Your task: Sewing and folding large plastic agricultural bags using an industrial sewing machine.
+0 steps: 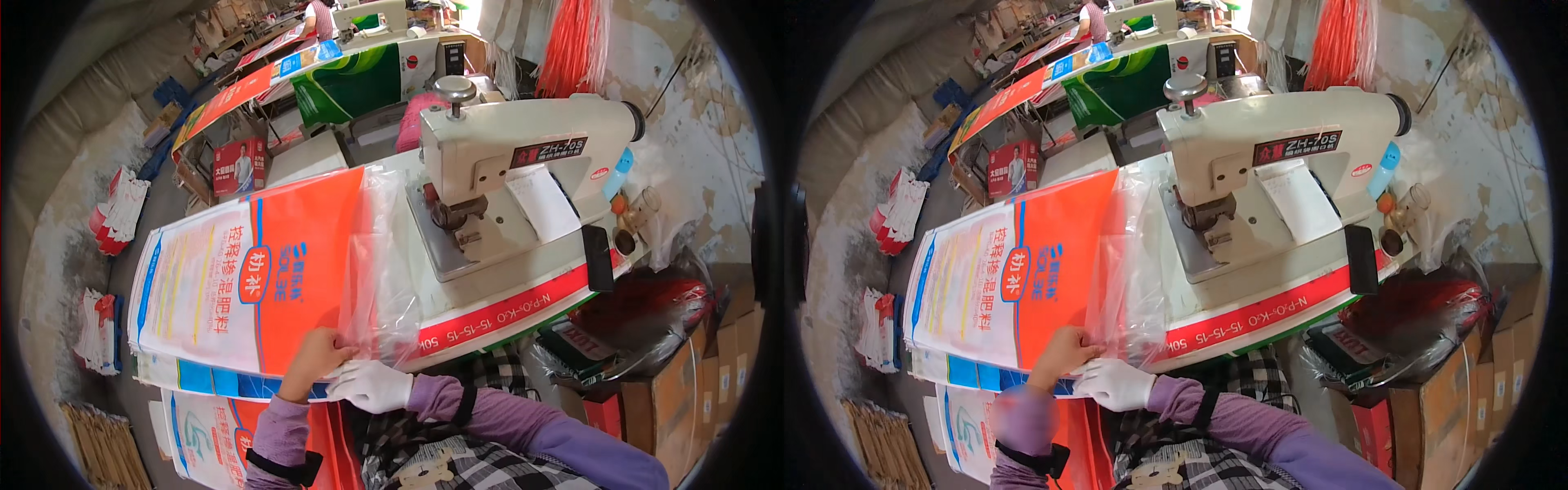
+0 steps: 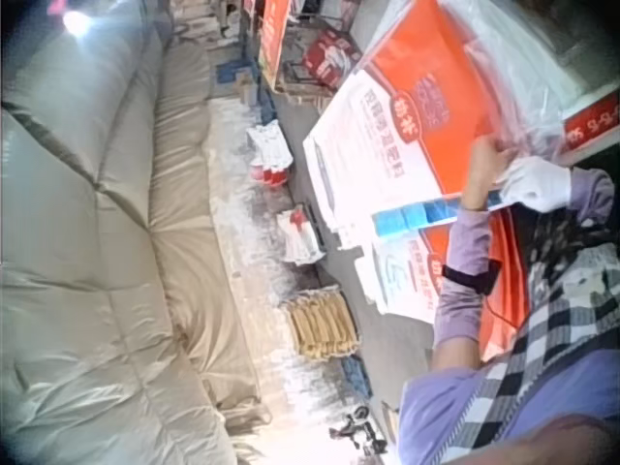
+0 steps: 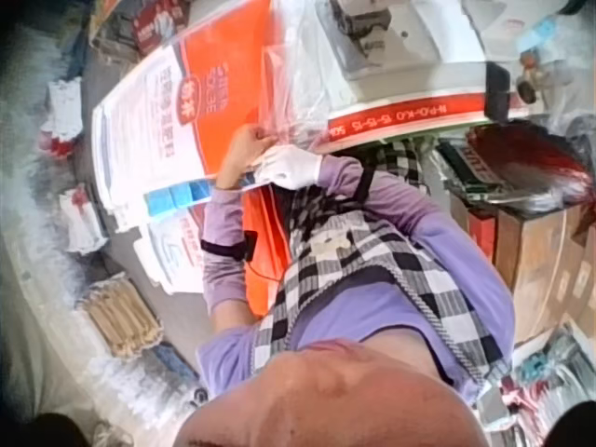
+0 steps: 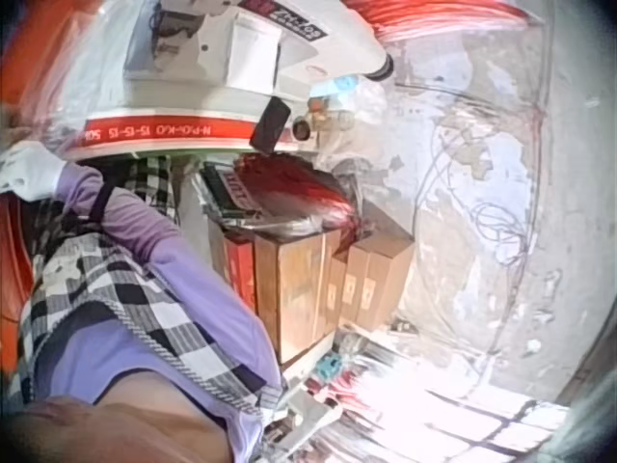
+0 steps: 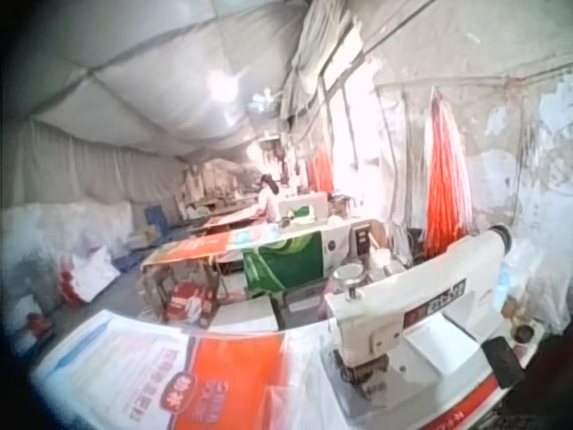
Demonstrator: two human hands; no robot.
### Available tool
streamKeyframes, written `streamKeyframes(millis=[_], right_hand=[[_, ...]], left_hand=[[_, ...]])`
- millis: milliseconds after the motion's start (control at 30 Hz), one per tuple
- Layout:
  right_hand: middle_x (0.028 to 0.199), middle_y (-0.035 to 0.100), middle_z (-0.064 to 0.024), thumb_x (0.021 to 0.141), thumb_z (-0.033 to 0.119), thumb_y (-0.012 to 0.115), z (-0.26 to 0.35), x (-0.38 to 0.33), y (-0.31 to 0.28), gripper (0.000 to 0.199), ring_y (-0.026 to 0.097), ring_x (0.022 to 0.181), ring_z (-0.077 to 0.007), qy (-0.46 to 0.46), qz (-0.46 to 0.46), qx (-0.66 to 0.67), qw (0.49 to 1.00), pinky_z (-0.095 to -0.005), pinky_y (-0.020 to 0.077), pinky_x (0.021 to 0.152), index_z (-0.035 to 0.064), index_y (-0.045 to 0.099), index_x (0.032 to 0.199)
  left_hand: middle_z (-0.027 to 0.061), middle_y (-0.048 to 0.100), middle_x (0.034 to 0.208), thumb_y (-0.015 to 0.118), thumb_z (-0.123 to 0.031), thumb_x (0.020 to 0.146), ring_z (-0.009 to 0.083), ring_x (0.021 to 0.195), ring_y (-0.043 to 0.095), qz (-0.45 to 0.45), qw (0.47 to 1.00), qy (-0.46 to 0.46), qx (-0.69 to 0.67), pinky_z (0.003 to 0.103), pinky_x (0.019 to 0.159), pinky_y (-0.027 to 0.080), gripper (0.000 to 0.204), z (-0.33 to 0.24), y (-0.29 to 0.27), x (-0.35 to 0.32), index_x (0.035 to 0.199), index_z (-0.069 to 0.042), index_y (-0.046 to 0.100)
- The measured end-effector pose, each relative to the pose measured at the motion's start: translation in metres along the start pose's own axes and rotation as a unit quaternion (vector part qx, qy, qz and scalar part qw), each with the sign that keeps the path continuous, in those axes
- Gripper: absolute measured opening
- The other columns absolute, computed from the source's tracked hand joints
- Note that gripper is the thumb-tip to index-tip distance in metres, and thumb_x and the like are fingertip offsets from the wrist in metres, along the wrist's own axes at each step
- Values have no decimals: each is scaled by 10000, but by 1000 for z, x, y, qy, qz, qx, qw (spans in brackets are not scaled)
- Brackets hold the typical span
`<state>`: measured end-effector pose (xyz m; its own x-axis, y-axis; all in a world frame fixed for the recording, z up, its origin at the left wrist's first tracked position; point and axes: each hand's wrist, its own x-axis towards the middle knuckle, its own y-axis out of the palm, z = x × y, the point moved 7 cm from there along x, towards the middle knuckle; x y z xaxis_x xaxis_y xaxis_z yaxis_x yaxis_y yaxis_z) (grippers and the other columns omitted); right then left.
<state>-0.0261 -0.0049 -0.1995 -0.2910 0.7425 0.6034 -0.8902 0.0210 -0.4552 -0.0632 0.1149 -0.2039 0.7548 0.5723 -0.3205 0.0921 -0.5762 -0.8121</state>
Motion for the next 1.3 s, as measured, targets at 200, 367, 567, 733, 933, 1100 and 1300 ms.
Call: streamKeyframes(millis=[200, 367, 567, 733, 933, 1100, 1300], right_hand=[[951, 688, -105, 887, 56, 531, -49, 4, -32, 164, 654, 919, -177, 269, -262, 302, 876, -373, 505, 854, 38, 693, 886], [706, 658, -88, 798, 172, 571, -10, 79, -19, 160, 647, 723, -237, 81, 147, -328, 930, -405, 525, 697, 99, 712, 785], [860, 681, -174, 838, 391, 646, -84, 43, -131, 362, 660, 799, -323, 326, -153, -230, 904, -450, 519, 737, 39, 689, 911], [1016, 673, -166, 752, 364, 761, -106, -35, -142, 498, 624, 1027, -313, 444, -395, -110, 797, -416, 501, 882, 51, 643, 1121], [1040, 688, -54, 800, 204, 711, -50, 16, -138, 310, 610, 1062, -273, 68, -197, -395, 895, -424, 502, 928, 98, 674, 1089], [942, 690, -115, 798, 185, 640, -115, -3, -137, 224, 653, 797, -302, 346, -186, -131, 910, -378, 543, 762, 104, 704, 997], [1328, 521, -130, 773, 254, 625, -92, 61, -130, 490, 511, 1182, -300, 128, 49, -476, 869, -422, 417, 993, 142, 574, 1248]], left_hand=[[190, 584, 636, 664, -104, 788, 325, 559, 601, -277, 960, -8, -34, 405, 517, 438, 105, -6, -26, -72, 805, -1, 657], [181, 644, 787, 624, -99, 801, 361, 726, 641, -273, 953, -79, 103, 426, 623, 494, 199, -26, -30, -167, 986, -65, 689], [181, 567, 662, 631, 35, 843, 315, 611, 581, -332, 931, -70, 138, 416, 586, 459, 131, -21, -27, -245, 939, 1, 714], [181, 560, 749, 635, 40, 837, 352, 705, 571, -393, 916, -25, 77, 412, 639, 458, 141, -14, -19, -251, 972, 27, 672], [195, 559, 763, 647, -25, 876, 353, 698, 546, -413, 904, -104, 30, 411, 629, 446, 66, 0, -20, -250, 901, 22, 608], [201, 558, 731, 666, -63, 883, 340, 670, 548, -320, 929, -164, 86, 423, 605, 448, 76, 31, -14, -263, 868, -9, 615], [189, 682, 1111, 610, -89, 892, 360, 1025, 657, -278, 958, -62, -26, 423, 901, 496, 412, 28, 12, -282, 1303, -63, 581]])
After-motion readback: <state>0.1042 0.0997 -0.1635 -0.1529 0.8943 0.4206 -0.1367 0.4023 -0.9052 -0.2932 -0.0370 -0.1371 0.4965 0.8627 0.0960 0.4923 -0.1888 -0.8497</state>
